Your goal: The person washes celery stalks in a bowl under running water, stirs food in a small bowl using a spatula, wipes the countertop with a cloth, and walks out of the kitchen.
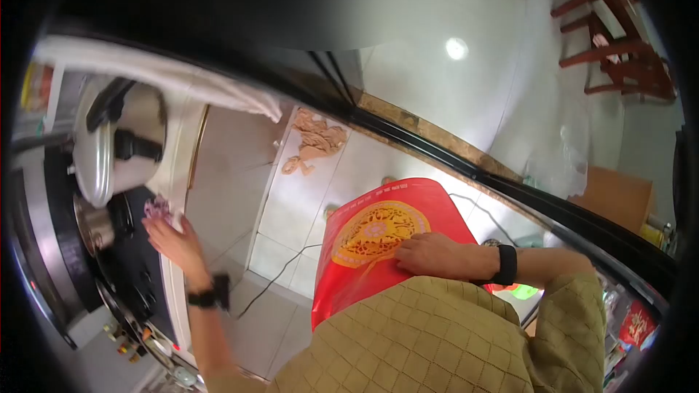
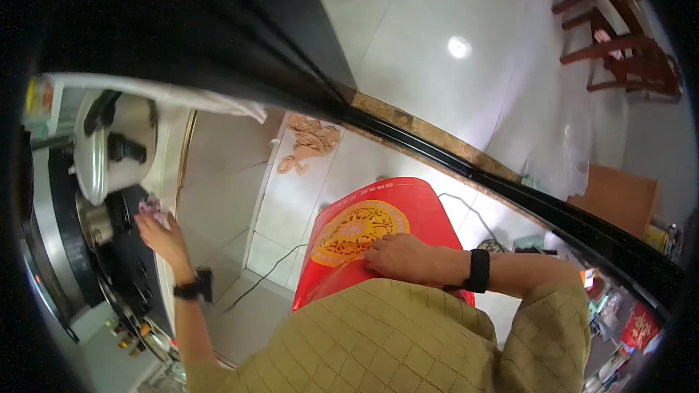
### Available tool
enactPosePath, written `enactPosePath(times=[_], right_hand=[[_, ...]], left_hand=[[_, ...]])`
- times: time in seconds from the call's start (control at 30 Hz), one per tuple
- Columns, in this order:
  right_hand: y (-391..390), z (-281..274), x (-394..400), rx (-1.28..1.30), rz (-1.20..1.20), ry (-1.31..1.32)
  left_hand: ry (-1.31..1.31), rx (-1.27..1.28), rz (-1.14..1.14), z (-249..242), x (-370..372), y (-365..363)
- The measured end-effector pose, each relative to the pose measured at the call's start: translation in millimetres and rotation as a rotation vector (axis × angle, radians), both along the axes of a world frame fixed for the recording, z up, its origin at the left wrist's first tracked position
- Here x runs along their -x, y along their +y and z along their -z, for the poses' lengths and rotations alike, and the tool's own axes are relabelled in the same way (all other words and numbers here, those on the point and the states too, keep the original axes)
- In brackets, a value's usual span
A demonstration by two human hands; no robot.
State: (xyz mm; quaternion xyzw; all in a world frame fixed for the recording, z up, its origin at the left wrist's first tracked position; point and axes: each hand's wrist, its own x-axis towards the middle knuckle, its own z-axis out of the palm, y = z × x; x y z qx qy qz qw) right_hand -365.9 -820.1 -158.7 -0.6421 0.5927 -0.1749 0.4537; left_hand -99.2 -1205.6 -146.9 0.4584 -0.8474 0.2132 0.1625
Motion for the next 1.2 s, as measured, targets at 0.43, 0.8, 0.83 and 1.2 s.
enactPosePath(times=[0.43,0.8,0.83,1.2], right_hand=[[2,-25,111,0.432,-0.246,0.058],[-16,-46,293,0.366,-0.430,0.238],[-16,-50,312,0.357,-0.443,0.261],[8,-52,475,0.236,-0.211,0.178]], left_hand=[[-0.467,-1.284,1.459,-29,308,226],[-0.205,-1.447,1.220,-24,426,193],[-0.149,-1.430,1.110,-21,425,183],[0.968,-1.790,-1.150,42,275,197]])
